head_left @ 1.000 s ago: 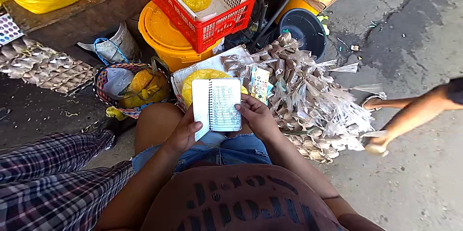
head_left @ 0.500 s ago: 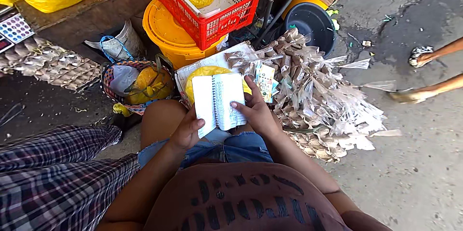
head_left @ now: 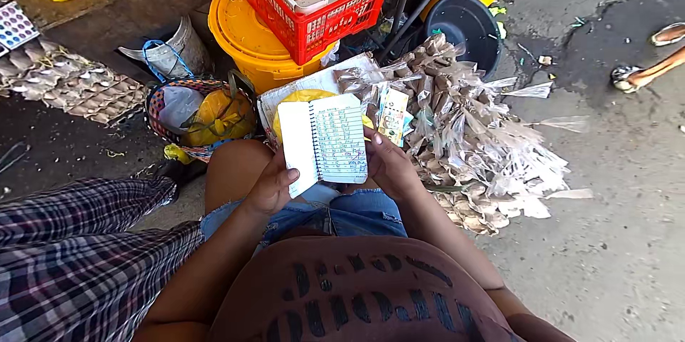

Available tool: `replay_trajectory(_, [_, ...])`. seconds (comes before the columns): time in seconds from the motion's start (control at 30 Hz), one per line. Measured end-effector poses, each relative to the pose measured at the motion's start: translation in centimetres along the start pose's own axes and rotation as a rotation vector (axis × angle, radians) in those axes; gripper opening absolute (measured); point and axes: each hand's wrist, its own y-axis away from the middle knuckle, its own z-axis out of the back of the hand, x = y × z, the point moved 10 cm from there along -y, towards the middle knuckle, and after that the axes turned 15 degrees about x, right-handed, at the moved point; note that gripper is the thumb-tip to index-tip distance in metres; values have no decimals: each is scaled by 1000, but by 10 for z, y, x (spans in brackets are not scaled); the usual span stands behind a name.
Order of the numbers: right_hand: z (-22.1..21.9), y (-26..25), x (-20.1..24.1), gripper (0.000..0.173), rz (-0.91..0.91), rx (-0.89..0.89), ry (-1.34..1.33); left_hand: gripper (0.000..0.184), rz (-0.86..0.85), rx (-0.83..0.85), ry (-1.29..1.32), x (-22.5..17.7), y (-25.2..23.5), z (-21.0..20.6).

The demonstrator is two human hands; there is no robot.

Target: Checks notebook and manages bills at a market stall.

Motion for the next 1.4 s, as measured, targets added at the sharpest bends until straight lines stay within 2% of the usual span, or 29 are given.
replay_trajectory(0.1, [-1, 1, 0, 64, 6, 21, 12, 57, 7, -9, -19, -1, -1, -1])
replay_trajectory(0.2, [-4, 4, 1, 84, 0, 9, 171, 59, 20, 0, -57, -1, -2, -4])
replay_trajectory(0.27, [-10, 4, 4, 87, -7, -6, 245, 61, 20, 12, -68, -2, -3, -7])
replay_trajectory(0.5, [-6, 6, 9, 82, 2, -128, 282, 55, 6, 14, -53, -4, -3, -10])
replay_trajectory(0.9, [-6, 11, 17, 68, 70, -143, 341, 50, 14, -48, -23, -2, 3, 0])
replay_trajectory(1.03, [-6, 12, 20, 48, 126, -135, 417, 51, 27, -74, -16, -1, 4, 4])
replay_trajectory(1.13, [-2, 14, 23, 38, 137, -175, 481, 45, 45, -168, -6, 0, 7, 14])
replay_trajectory(1.2, [0, 14, 24, 38, 142, -187, 484, 43, 48, -198, 0, -1, 8, 19])
replay_trajectory(1.3, [1, 13, 23, 40, 130, -155, 443, 53, 92, -195, 19, 2, 9, 21])
replay_trajectory(1.4, [-7, 13, 25, 55, 135, -82, 440, 61, 128, -149, 66, 6, 6, 16])
